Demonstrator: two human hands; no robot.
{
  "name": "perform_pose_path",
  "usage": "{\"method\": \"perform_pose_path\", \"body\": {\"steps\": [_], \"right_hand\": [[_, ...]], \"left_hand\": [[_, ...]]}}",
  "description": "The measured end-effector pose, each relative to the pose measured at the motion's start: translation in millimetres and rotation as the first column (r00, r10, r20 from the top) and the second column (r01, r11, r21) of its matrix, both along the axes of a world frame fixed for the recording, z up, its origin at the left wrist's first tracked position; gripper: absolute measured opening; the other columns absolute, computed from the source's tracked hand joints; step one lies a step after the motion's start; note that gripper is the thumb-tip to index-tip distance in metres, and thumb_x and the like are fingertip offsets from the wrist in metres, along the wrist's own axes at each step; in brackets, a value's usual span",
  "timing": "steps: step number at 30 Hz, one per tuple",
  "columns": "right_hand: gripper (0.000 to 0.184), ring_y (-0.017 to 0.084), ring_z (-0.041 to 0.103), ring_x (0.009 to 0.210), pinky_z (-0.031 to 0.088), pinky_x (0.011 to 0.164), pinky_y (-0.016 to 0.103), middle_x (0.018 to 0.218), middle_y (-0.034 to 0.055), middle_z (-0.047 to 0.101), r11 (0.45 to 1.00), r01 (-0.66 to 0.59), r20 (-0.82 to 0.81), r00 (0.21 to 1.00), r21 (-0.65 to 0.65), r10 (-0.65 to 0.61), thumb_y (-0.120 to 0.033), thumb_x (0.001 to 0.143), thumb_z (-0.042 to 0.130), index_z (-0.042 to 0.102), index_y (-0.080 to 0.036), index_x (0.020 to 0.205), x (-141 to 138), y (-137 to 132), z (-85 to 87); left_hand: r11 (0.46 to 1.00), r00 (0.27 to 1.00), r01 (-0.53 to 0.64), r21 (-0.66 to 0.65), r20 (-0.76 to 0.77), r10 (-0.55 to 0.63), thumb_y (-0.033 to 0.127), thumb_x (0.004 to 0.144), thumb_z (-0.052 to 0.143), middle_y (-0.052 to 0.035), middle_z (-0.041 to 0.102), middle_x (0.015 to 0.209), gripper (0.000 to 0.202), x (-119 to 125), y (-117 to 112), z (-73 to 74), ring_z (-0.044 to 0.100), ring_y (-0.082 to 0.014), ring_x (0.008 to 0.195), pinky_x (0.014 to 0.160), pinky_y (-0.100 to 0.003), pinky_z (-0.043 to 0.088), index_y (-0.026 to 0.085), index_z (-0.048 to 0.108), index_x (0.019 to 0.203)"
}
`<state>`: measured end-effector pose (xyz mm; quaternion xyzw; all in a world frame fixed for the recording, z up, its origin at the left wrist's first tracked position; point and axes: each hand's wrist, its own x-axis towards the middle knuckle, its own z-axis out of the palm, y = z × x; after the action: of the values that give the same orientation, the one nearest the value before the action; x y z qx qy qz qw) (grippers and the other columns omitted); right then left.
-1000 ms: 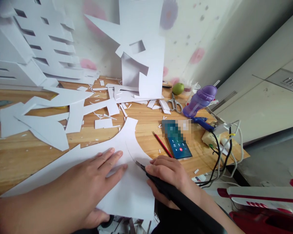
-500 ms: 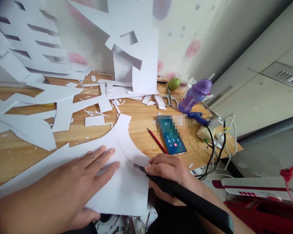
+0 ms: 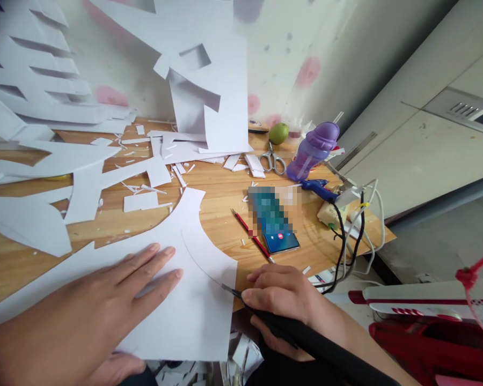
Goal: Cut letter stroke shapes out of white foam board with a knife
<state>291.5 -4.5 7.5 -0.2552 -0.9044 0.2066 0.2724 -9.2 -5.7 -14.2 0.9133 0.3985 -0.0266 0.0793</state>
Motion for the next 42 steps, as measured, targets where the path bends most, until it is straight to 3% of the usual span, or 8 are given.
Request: {"method": "perform_pose_path", "body": {"steps": [6,14,21,26,31,35,39,42], "right_hand": [[0.046,0.02,0.072,0.08,0.058,0.084,0.031,0.08,0.0063,0.072,0.998,0.054,0.065,0.996,0.038,-0.056,-0.002,0.079,0.058,0.051,-0.022,0.12,3,-11,5.7],[0.049,0.022,0.073,0.077,0.06,0.082,0.033,0.077,0.0049,0.071,0.992,0.096,0.071,0.992,0.085,-0.102,-0.003,0.08,0.056,0.049,-0.025,0.123,4,-19,8.1],[0.05,0.021,0.073,0.08,0.059,0.083,0.032,0.079,0.0057,0.072,0.996,0.056,0.056,0.997,0.07,-0.06,-0.002,0.077,0.058,0.05,-0.022,0.122,7,-21,6.5],[0.037,0.021,0.073,0.083,0.06,0.08,0.031,0.082,0.0061,0.073,0.995,0.08,-0.002,0.997,0.065,-0.08,-0.008,0.082,0.059,0.056,-0.023,0.116,16,-21,8.8],[0.026,0.022,0.071,0.087,0.06,0.074,0.029,0.095,0.0048,0.071,0.899,0.388,-0.276,0.858,-0.201,-0.432,-0.027,0.083,0.069,0.063,-0.028,0.109,36,-25,2.2],[0.03,0.021,0.069,0.077,0.059,0.06,0.028,0.09,0.0055,0.07,0.806,0.368,-0.404,0.722,-0.463,-0.562,-0.044,0.086,0.065,0.065,-0.025,0.108,27,-18,-15.2],[0.034,0.019,0.067,0.065,0.056,0.054,0.028,0.08,0.0049,0.069,0.803,0.321,-0.372,0.758,-0.503,-0.536,-0.044,0.087,0.064,0.063,-0.024,0.114,-9,-4,-18.0],[0.039,0.021,0.069,0.073,0.058,0.066,0.032,0.088,0.0059,0.071,0.79,0.425,-0.237,0.794,-0.442,-0.56,-0.045,0.084,0.069,0.064,-0.025,0.117,-35,4,-10.7]], "left_hand": [[0.998,1.0,-0.003,0.069,0.025,0.001,0.066,0.061,0.073,-0.0207,0.042,0.149,0.086,-5,-3,-6.5,0.04,-0.0444,0.134,0.108,-0.057,0.036,0.022,0.059,0.133],[0.999,1.0,0.015,0.053,-0.016,-0.014,0.064,0.061,0.074,-0.0224,0.049,0.143,0.081,-2,0,4.7,0.044,-0.0447,0.131,0.106,-0.057,0.039,0.019,0.063,0.128],[0.994,0.998,0.004,0.105,0.057,-0.01,0.064,0.063,0.072,-0.0182,0.041,0.151,0.084,-9,-5,-12.5,0.032,-0.0421,0.14,0.114,-0.055,0.028,0.021,0.057,0.134],[0.999,1.0,0.007,0.044,-0.021,-0.006,0.063,0.065,0.072,-0.0224,0.043,0.148,0.081,0,-3,5.5,0.037,-0.044,0.137,0.111,-0.057,0.034,0.017,0.06,0.131],[1.0,0.989,0.008,0.011,-0.15,-0.006,0.06,0.069,0.07,-0.0248,0.04,0.147,0.081,9,-3,24.6,0.038,-0.0448,0.135,0.106,-0.058,0.04,0.014,0.057,0.134],[0.991,0.977,0.126,0.05,-0.182,-0.116,0.041,0.083,0.064,-0.0231,0.049,0.142,0.054,7,-16,23.1,0.046,-0.0387,0.132,0.102,-0.049,0.048,0.012,0.061,0.129],[0.96,0.966,0.258,0.112,-0.045,-0.255,0.022,0.092,0.052,-0.0181,0.065,0.125,0.03,5,-20,21.2,0.06,-0.0313,0.118,0.095,-0.041,0.053,0.014,0.067,0.116],[0.994,0.99,0.109,0.023,0.084,-0.11,0.033,0.091,0.054,-0.0121,0.07,0.111,0.028,0,-6,28.9,0.067,-0.0279,0.101,0.085,-0.039,0.056,0.018,0.066,0.112]]}}
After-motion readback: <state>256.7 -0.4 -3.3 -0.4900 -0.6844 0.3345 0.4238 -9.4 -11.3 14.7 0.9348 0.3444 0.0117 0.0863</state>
